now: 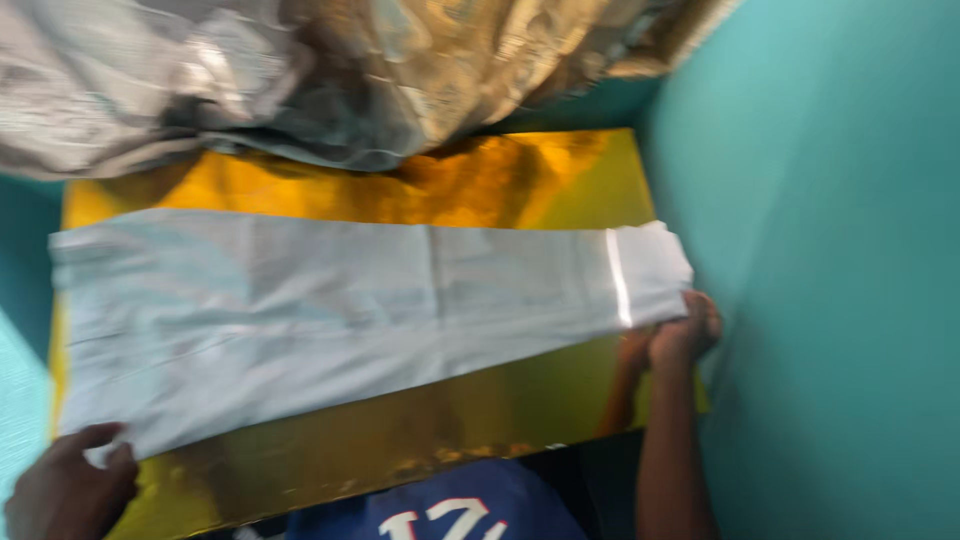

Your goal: The person picks up a white garment, a pair of pink pants, and a pair of dark pants from a pile, folds each one individually on a table, and places them into an open suitcase.

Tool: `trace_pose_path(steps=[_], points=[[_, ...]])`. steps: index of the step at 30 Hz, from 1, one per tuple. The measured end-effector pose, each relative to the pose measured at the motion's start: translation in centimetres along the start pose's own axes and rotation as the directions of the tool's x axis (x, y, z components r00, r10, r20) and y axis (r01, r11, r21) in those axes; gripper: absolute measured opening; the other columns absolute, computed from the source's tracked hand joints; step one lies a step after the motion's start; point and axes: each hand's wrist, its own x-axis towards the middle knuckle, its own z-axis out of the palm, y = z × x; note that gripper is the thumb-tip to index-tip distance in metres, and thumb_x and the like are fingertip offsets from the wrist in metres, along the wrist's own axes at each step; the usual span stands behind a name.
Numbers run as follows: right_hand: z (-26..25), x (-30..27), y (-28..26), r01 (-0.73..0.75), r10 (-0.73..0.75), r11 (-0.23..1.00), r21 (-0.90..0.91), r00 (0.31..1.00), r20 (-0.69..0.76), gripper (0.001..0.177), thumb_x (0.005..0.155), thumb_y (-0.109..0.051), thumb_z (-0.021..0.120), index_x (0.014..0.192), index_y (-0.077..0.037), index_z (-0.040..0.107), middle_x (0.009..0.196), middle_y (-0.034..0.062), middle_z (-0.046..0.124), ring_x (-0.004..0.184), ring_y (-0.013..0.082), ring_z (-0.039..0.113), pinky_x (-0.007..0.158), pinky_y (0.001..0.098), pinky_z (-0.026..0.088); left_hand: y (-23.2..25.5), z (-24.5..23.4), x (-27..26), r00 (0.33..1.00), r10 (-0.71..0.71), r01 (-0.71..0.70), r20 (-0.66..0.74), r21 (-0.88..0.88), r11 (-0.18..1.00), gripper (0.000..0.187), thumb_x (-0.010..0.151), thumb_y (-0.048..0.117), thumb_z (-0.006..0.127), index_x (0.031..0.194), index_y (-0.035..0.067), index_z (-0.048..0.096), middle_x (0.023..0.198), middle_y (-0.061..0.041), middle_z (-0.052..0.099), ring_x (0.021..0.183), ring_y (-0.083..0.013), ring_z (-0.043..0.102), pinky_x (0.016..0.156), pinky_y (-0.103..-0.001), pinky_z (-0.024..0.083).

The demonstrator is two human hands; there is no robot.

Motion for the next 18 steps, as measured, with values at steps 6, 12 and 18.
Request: trace_pose_path(steps=[6, 12, 18], points=[[4.1, 1.2, -2.6, -0.268, 0.277, 0.959, 0.093, 0.956, -0.093, 0.079, 0.069, 0.002, 0.081, 0.139, 0.000, 0.045, 0.129, 0.0180, 0.054, 0.120, 0.0318, 0.058, 0.105, 0.0477, 0.052, 15.9, 5.3, -3.5, 0.711, 0.643, -0.691, -0.284, -0.119, 0.713, 0.037, 0.100, 0.038, 0.064, 0.127, 0.013, 0.071, 0.138, -0.016, 0.061, 0.123, -0.0320, 0.063, 0.101, -0.043, 0.053], [2.0, 0.8, -4.7, -0.039, 0.094, 0.962, -0.269, 0.976, 0.197, 0.084, 0.071, 0.001, 0.078, 0.147, -0.003, 0.042, 0.146, 0.0239, 0.050, 0.129, 0.0324, 0.055, 0.107, 0.0432, 0.049, 23.1, 10.3, -6.4, 0.630, 0.738, -0.711, -0.242, 0.201, 0.674, 0.065, 0.093, 0.051, 0.063, 0.144, 0.012, 0.057, 0.165, -0.015, 0.035, 0.155, -0.0349, 0.027, 0.122, -0.057, 0.019], [2.4, 1.7, -3.8, -0.092, 0.136, 0.934, -0.344, 0.985, 0.108, 0.058, 0.085, -0.009, 0.079, 0.138, -0.001, 0.056, 0.126, 0.0207, 0.060, 0.111, 0.0281, 0.059, 0.095, 0.0384, 0.052, 25.4, 12.4, -6.0, 0.708, 0.665, -0.664, -0.238, 0.094, 0.741, 0.057, 0.101, 0.048, 0.057, 0.142, 0.008, 0.058, 0.167, -0.017, 0.034, 0.162, -0.0343, 0.020, 0.131, -0.056, 0.012]])
